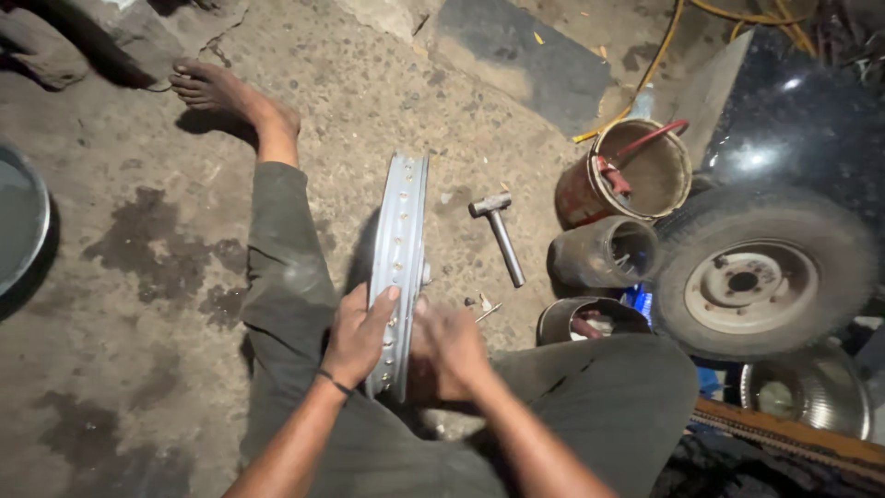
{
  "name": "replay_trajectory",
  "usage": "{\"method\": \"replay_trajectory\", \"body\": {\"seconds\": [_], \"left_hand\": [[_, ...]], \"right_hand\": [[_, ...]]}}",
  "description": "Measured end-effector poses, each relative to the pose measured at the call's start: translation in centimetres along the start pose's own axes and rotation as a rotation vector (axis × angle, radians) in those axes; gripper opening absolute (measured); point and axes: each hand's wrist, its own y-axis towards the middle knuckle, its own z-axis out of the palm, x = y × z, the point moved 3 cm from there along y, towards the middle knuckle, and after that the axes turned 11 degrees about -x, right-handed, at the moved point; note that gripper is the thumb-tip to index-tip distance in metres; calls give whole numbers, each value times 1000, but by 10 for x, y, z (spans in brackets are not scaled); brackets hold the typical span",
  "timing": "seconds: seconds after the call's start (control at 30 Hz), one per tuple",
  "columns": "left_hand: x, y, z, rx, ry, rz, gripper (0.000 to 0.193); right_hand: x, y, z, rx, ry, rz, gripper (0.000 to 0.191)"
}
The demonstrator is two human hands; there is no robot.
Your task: The person is sitting on the floor in a workshop, working on a motorcycle wheel. They are using their hands to tighten the spokes and adjust the rim of the wheel.
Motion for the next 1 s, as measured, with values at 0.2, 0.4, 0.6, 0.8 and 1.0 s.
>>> {"method": "replay_trajectory", "body": {"seconds": [0.2, 0.4, 0.6, 0.8, 1.0], "left_hand": [[2, 1, 14, 115, -305, -83, 32], [14, -3, -5, 39, -286, -108, 34], [6, -8, 0, 2, 12, 19, 34], [9, -2, 2, 39, -131, -39, 30], [16, -6, -9, 23, -188, -67, 31]], "right_hand": [[65, 91, 1, -187, 357, -233, 40], [-3, 2, 2, -145, 48, -44, 47], [10, 51, 3, -174, -72, -124, 49], [43, 65, 7, -211, 253, -292, 35], [-22, -5, 17, -6, -252, -285, 33]]}}
